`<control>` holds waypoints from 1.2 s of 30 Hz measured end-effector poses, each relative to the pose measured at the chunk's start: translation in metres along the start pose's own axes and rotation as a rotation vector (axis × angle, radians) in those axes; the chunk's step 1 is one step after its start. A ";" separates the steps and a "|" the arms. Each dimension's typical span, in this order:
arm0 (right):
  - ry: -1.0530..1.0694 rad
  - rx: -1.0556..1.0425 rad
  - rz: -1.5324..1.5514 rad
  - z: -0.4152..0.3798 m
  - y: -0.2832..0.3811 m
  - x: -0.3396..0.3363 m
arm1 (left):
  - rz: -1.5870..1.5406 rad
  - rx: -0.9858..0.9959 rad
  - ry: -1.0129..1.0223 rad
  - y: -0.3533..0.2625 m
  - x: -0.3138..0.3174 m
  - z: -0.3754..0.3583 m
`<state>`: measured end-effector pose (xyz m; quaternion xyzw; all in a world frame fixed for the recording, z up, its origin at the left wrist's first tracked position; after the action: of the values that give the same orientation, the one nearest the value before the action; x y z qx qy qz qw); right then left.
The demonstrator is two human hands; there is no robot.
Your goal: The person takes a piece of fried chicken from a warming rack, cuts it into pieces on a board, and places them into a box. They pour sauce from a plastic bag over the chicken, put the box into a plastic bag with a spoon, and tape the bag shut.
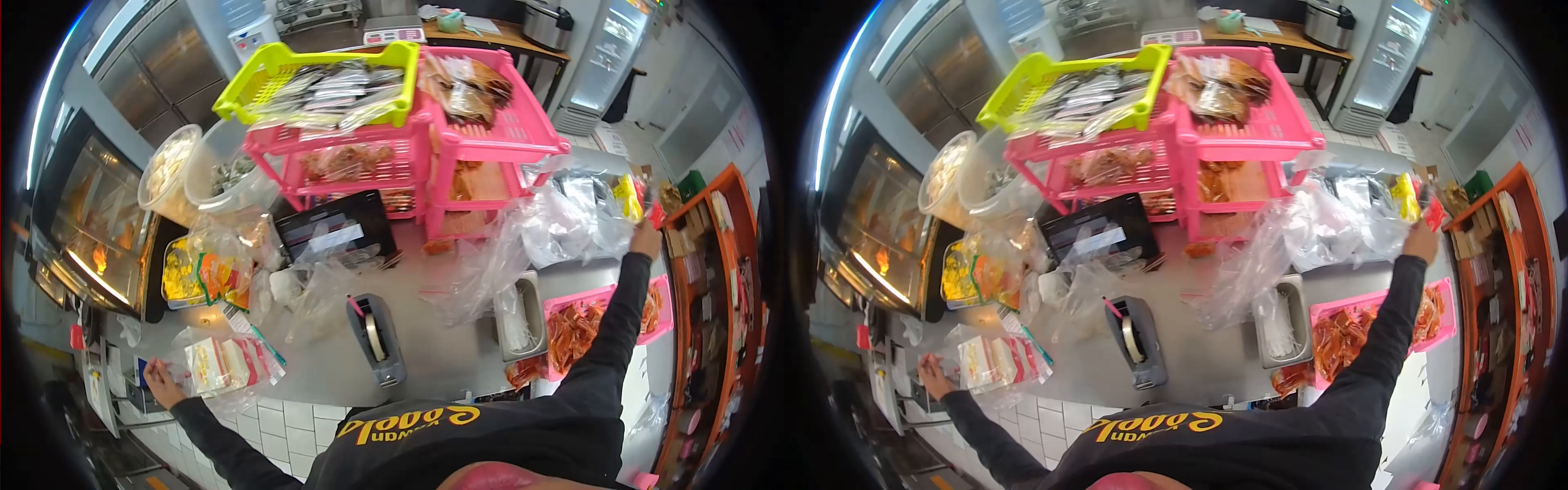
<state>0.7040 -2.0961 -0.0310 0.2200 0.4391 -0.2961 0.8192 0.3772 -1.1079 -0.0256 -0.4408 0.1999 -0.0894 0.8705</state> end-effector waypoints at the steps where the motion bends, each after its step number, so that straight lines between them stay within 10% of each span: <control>1: -0.074 -0.002 0.072 -0.007 0.007 -0.027 | -0.029 -0.054 0.002 -0.007 0.005 0.004; 7: -0.049 0.156 0.875 -0.030 0.037 -0.081 | -0.208 -0.109 0.105 -0.001 -0.017 0.033; 12: -0.510 -0.070 0.922 -0.172 0.148 -0.240 | -0.460 -0.174 0.211 0.002 -0.054 0.049; 19: 0.375 -0.383 1.990 -0.459 0.365 -0.393 | -0.809 -0.262 0.427 0.012 -0.069 0.046; 23: 0.492 -1.041 1.790 -0.599 0.426 -0.440 | -0.894 -0.299 0.488 0.006 -0.071 0.042; 24: 0.880 -0.968 1.898 -0.632 0.435 -0.448 | -0.906 -0.292 0.436 0.008 -0.073 0.040; 29: 1.389 -1.699 1.081 -0.724 0.437 -0.409 | -0.882 -0.447 0.356 0.014 -0.093 0.017; 31: 1.137 -1.850 0.368 -0.726 0.420 -0.391 | -1.035 -0.502 0.440 0.018 -0.097 0.000; 36: 1.067 -1.877 0.131 -0.726 0.396 -0.360 | -1.178 -0.438 0.563 0.021 -0.098 -0.004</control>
<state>0.3873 -1.2524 -0.0612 -0.3718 0.7780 0.3368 0.3782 0.2864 -1.0659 -0.0177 -0.6016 0.1589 -0.6162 0.4828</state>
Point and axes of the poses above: each hand's wrist, its own z-axis towards the middle knuckle, its own x-axis out of the palm, y = z × x, the point moved 3 cm from there along z, towards the middle knuckle, and after that the axes turned 10 degrees about x, right-handed, at the moved point
